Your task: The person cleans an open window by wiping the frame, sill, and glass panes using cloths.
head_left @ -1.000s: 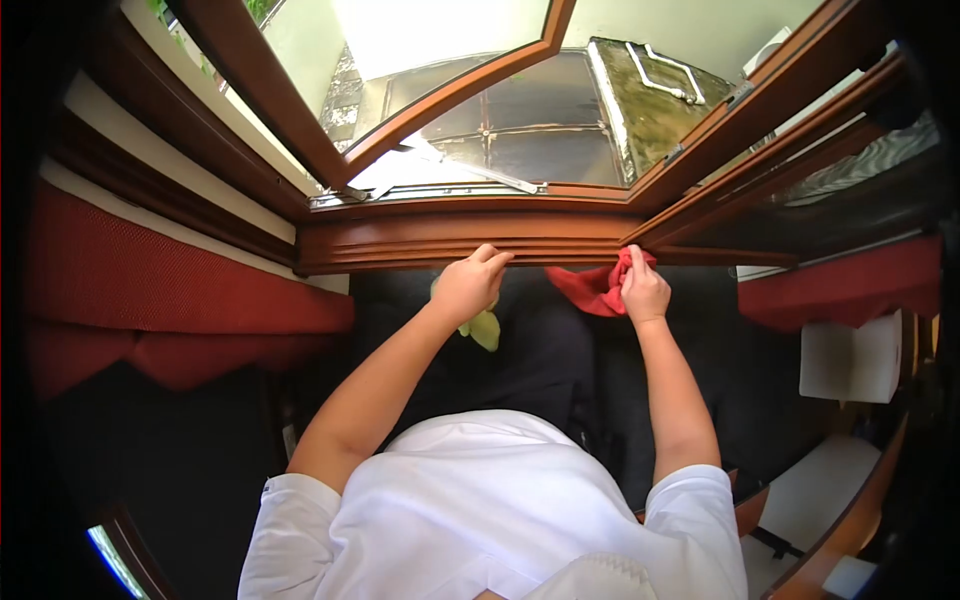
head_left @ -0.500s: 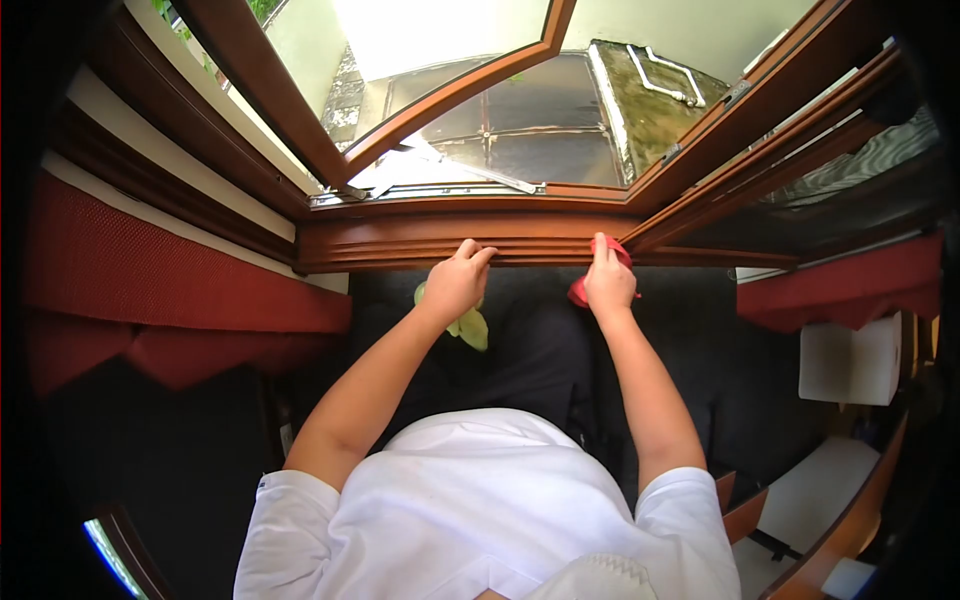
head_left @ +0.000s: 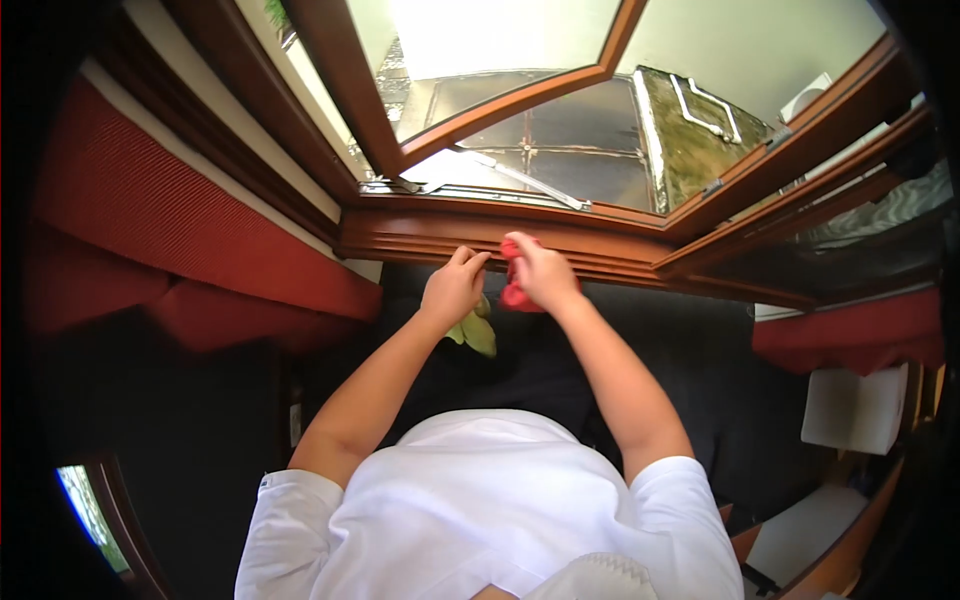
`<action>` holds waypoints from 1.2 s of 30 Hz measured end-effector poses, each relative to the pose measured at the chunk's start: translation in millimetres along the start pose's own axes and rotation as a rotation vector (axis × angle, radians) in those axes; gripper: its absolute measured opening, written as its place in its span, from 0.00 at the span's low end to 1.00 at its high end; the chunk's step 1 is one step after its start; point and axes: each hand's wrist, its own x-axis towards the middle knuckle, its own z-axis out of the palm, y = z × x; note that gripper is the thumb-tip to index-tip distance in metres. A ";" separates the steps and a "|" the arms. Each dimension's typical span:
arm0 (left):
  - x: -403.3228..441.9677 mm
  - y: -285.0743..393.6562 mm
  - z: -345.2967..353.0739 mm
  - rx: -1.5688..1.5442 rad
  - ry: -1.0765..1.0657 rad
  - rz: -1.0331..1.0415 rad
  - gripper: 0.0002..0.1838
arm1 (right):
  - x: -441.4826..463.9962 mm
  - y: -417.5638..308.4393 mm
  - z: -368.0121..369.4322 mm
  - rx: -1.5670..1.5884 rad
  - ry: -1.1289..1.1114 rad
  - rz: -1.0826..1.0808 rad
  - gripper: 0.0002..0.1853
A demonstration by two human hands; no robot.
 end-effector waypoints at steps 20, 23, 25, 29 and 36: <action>-1.4 -57.8 -25.8 -0.208 0.159 -0.250 0.27 | 14.3 -11.5 46.9 -0.390 0.286 0.146 0.39; -1.3 -55.8 -24.2 -0.195 0.183 -0.212 0.32 | 36.7 -53.0 70.2 -0.235 0.206 -0.029 0.33; -3.4 -58.1 -18.5 -0.156 0.239 -0.137 0.35 | 55.6 -68.1 90.4 -0.141 0.162 -0.149 0.30; -10.8 -78.3 -29.3 -0.218 0.307 -0.156 0.42 | 76.1 -83.6 92.9 0.075 0.078 -0.138 0.19; 3.6 -63.6 -48.0 -0.202 0.227 -0.113 0.45 | 100.8 -84.3 41.8 0.214 0.479 -0.126 0.19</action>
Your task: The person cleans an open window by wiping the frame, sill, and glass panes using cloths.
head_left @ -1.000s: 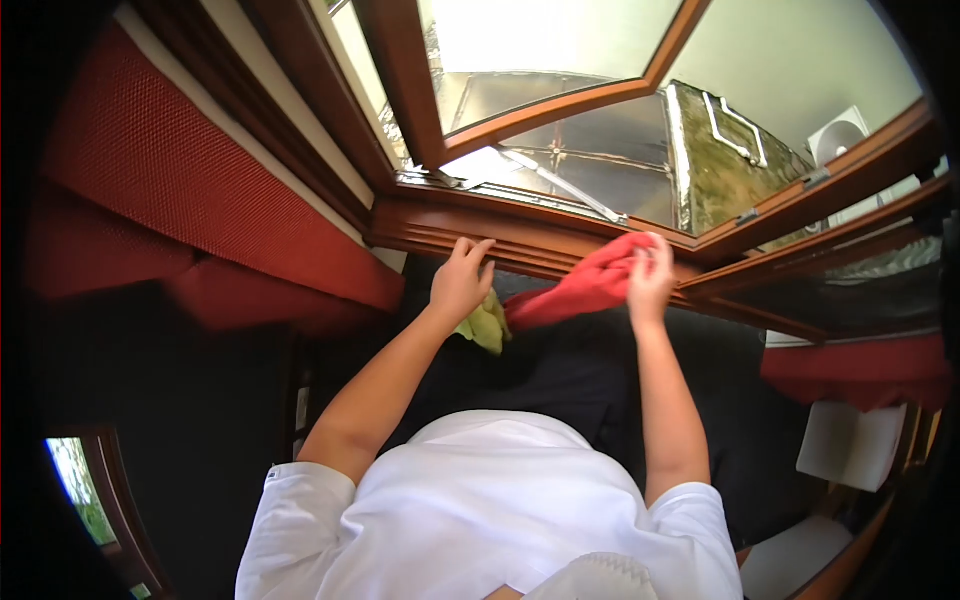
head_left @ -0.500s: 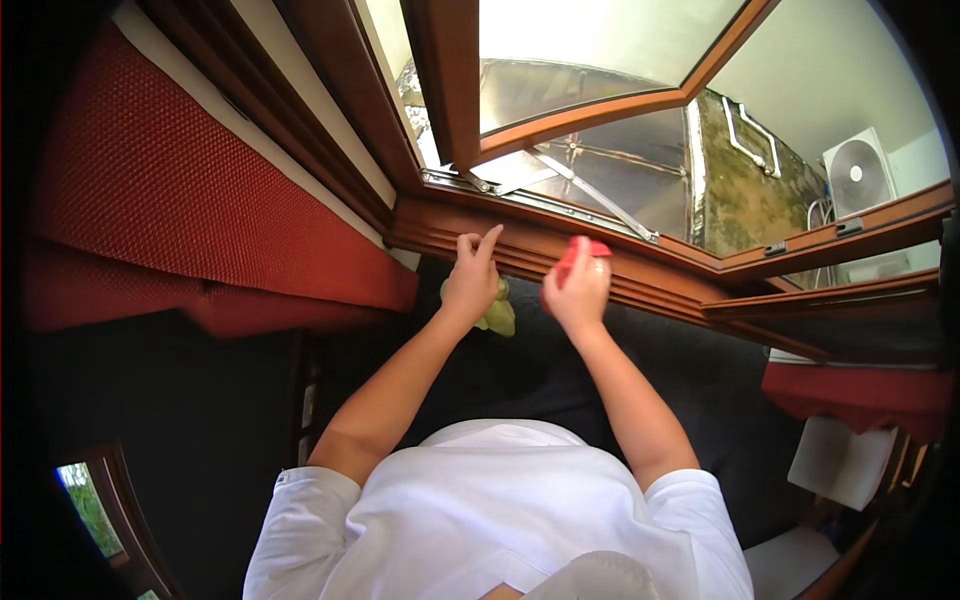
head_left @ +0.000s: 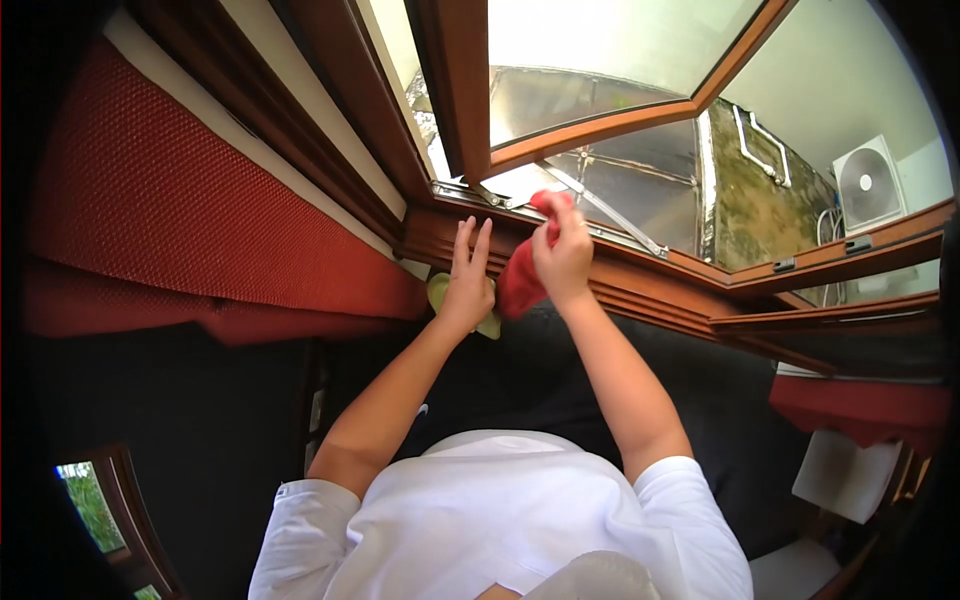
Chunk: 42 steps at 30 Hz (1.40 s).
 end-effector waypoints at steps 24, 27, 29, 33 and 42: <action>4.8 54.3 46.9 -0.243 -0.146 0.010 0.34 | -98.8 79.0 -111.7 -0.427 0.046 0.370 0.16; -1.5 41.8 43.6 -0.129 -0.093 0.033 0.33 | -87.0 50.4 -72.0 -0.490 -0.153 0.227 0.20; -8.1 35.9 36.5 -0.145 -0.054 0.012 0.32 | -70.0 17.6 -42.8 -0.388 -0.349 0.161 0.24; -21.0 19.5 8.4 -0.106 0.055 -0.097 0.32 | -60.9 9.2 34.5 -0.464 -0.389 -0.191 0.33; -38.5 -31.7 -34.2 0.034 0.218 -0.182 0.35 | -36.6 -12.6 106.2 0.000 -0.570 -0.223 0.36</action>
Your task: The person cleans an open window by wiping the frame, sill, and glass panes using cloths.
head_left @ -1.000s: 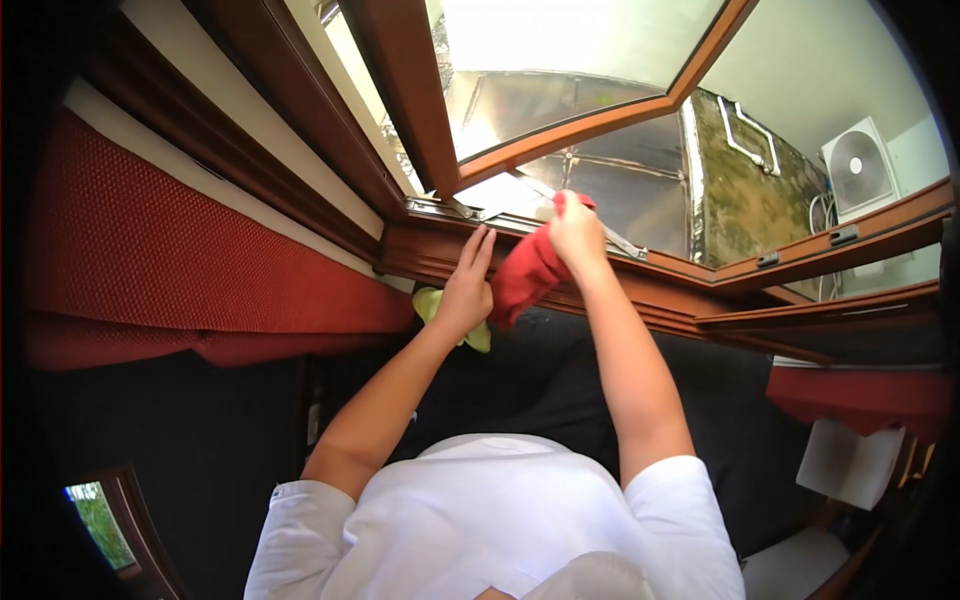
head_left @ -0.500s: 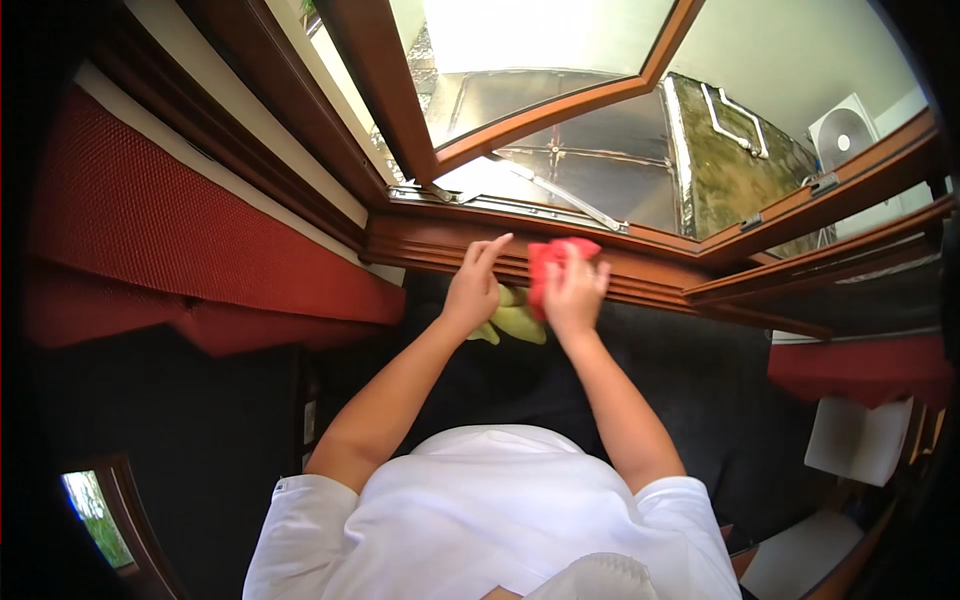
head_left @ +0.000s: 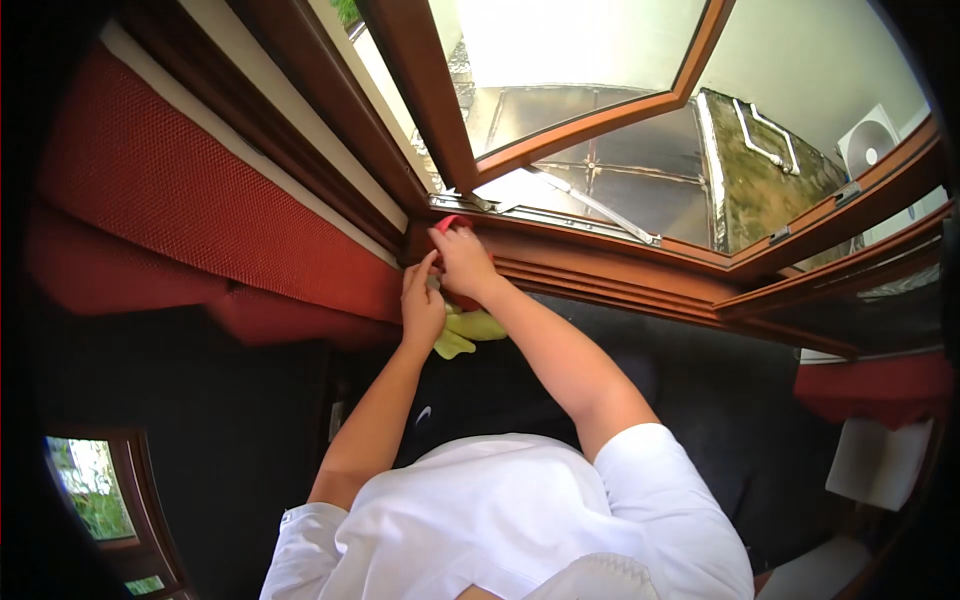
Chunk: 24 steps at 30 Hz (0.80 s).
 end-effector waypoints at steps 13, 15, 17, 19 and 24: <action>13.7 6.2 0.9 0.026 0.008 -0.038 0.37 | 17.6 -11.6 9.0 0.085 0.045 0.047 0.24; 11.9 8.3 10.5 -0.040 -0.070 -0.027 0.38 | 0.4 -3.6 -9.8 0.130 0.111 0.065 0.18; 10.8 10.1 22.8 -0.055 -0.108 0.020 0.39 | -21.9 9.4 -23.6 0.082 0.224 0.077 0.18; 8.9 16.3 34.1 -0.077 -0.144 0.018 0.39 | -47.6 18.0 -49.4 0.022 0.265 0.124 0.19; 2.9 34.8 61.7 -0.092 -0.261 0.049 0.39 | -122.0 46.8 -119.9 -0.234 0.315 0.270 0.19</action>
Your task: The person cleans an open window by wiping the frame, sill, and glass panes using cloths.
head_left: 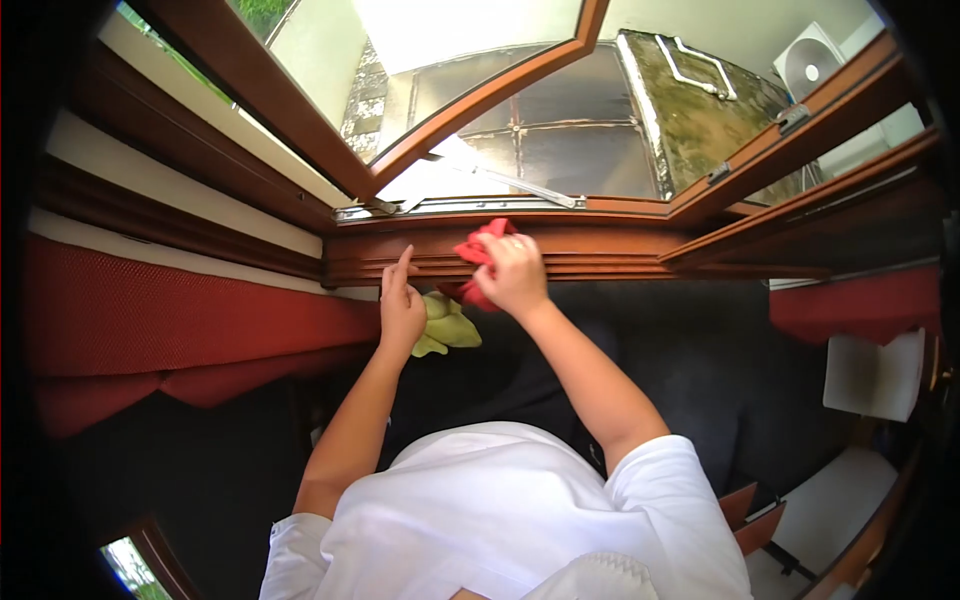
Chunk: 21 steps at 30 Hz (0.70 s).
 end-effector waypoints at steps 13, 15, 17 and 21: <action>16.8 62.2 44.2 -0.141 -0.171 0.142 0.29 | -15.9 84.7 -152.4 -0.255 0.287 0.154 0.20; 20.1 73.1 50.0 -0.160 -0.223 0.089 0.29 | 7.0 90.6 -167.8 -0.450 0.179 0.109 0.23; 22.5 74.5 60.2 -0.177 -0.239 0.137 0.29 | 21.0 107.9 -166.5 -0.656 -0.035 0.204 0.22; 30.7 75.0 61.6 -0.201 -0.251 0.147 0.30 | 33.7 123.7 -160.4 -0.776 -0.471 0.286 0.15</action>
